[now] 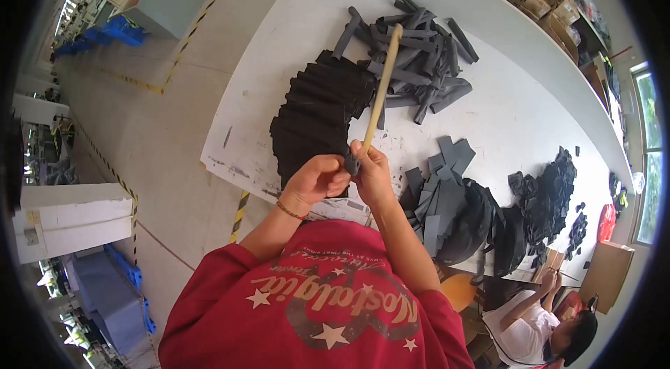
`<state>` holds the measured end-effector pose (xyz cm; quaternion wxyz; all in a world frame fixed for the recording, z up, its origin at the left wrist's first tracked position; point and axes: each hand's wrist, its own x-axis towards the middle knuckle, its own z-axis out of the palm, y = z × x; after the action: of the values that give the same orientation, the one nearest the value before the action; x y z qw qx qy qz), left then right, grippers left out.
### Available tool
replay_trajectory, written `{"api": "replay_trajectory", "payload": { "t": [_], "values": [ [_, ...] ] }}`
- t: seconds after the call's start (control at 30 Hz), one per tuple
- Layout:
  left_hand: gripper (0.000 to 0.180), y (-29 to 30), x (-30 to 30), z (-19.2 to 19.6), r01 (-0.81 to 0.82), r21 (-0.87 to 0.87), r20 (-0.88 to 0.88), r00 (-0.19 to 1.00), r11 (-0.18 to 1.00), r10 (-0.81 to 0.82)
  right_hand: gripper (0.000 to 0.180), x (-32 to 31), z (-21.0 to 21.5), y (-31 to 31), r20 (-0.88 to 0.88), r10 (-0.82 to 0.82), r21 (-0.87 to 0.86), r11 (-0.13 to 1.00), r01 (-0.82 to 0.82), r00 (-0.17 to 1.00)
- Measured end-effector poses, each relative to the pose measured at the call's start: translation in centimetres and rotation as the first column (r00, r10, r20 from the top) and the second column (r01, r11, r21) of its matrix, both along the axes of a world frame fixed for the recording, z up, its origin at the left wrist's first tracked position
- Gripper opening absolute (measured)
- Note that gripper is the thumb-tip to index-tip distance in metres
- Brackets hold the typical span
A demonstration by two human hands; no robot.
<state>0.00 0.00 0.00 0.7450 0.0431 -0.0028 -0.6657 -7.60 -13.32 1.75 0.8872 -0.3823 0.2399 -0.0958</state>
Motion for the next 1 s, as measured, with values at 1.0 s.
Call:
{"api": "replay_trajectory", "payload": {
  "t": [1.0],
  "values": [
    [0.029, -0.5, -2.1, 1.2, -0.5, 0.458, 0.397, 0.855, 0.735, 0.334, 0.029, -0.6, -1.0, 0.4, -0.144, -0.056, -0.327, 0.945, 0.006, 0.988]
  ]
}}
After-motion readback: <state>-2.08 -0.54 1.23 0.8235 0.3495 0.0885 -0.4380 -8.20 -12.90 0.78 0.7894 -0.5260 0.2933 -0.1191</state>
